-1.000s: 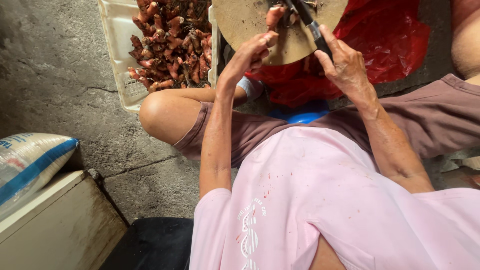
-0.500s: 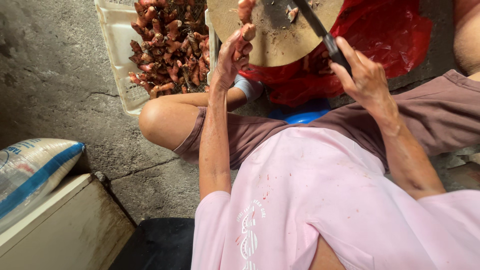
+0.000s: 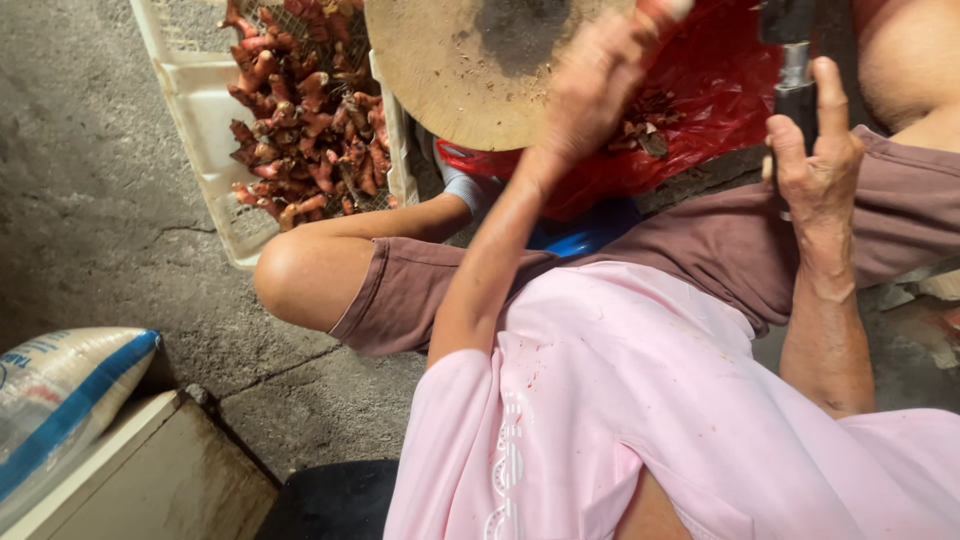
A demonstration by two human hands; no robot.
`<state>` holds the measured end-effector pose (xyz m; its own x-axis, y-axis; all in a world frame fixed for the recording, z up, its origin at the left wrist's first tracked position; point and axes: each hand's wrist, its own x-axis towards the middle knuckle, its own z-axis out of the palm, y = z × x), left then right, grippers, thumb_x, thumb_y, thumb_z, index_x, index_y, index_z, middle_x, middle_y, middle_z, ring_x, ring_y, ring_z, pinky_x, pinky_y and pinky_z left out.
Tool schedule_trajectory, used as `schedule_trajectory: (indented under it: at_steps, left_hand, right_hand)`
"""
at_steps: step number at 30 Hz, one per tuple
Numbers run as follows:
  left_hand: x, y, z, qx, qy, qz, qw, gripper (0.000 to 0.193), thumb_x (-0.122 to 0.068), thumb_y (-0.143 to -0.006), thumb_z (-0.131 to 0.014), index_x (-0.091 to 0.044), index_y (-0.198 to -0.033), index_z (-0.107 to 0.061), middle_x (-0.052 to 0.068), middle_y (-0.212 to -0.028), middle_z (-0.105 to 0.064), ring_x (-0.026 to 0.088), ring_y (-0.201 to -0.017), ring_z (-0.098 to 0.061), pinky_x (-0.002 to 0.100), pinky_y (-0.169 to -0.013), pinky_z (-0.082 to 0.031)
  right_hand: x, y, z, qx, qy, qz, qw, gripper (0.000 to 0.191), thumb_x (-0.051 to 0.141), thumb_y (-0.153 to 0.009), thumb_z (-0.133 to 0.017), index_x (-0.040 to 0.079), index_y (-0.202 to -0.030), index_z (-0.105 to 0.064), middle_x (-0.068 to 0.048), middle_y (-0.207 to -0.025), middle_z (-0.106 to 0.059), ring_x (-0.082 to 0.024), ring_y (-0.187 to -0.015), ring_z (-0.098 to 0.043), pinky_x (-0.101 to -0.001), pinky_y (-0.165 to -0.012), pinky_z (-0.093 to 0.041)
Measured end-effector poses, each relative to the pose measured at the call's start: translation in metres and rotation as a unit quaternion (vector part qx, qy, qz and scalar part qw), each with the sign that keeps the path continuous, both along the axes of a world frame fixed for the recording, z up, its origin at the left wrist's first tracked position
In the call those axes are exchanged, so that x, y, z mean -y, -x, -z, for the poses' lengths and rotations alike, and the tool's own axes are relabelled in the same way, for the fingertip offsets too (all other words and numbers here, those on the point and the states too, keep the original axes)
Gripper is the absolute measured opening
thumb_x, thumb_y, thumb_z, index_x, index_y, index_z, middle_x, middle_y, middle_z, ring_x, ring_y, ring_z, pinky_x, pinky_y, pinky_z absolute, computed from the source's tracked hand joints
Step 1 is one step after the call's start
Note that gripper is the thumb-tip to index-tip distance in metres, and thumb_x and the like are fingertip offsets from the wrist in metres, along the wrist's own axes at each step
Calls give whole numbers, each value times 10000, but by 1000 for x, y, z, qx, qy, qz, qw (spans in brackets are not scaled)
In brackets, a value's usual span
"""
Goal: The person sits on the floor and uses a knife to peel the skin off reddish-brown root vegetables on a round wooden board. Peeled pieces are placed into a red plastic basket, while unpeeled roots are taken from a white crate.
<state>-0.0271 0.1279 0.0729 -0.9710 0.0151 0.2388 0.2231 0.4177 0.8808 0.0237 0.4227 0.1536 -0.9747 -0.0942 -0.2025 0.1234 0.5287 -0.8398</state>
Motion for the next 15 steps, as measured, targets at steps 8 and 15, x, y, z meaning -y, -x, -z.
schedule_trajectory:
  at_steps: [8,15]
  left_hand:
    - [6,-61,-20,161,-107,91,977,470,-258,-1075,-617,-107,-1499,-482,144,-1311,-671,259,-1171,-710,378,-1005,-588]
    - [124,-36,-18,324,-59,34,944,397,-387,-1066,-568,-148,-1377,-628,30,-959,-655,124,-769,-585,267,-654,-478]
  right_hand:
    - [-2,-4,4,4,-20,-1,1000,534,160,-1205,-638,110,-1673,-385,-102,-922,-685,-148,-702,-670,-282,-606,-552]
    - [66,14,12,-165,-122,-172,963,495,219,-1181,-689,129,-1571,-397,-178,-1085,-715,-248,-907,-739,-351,-726,-608]
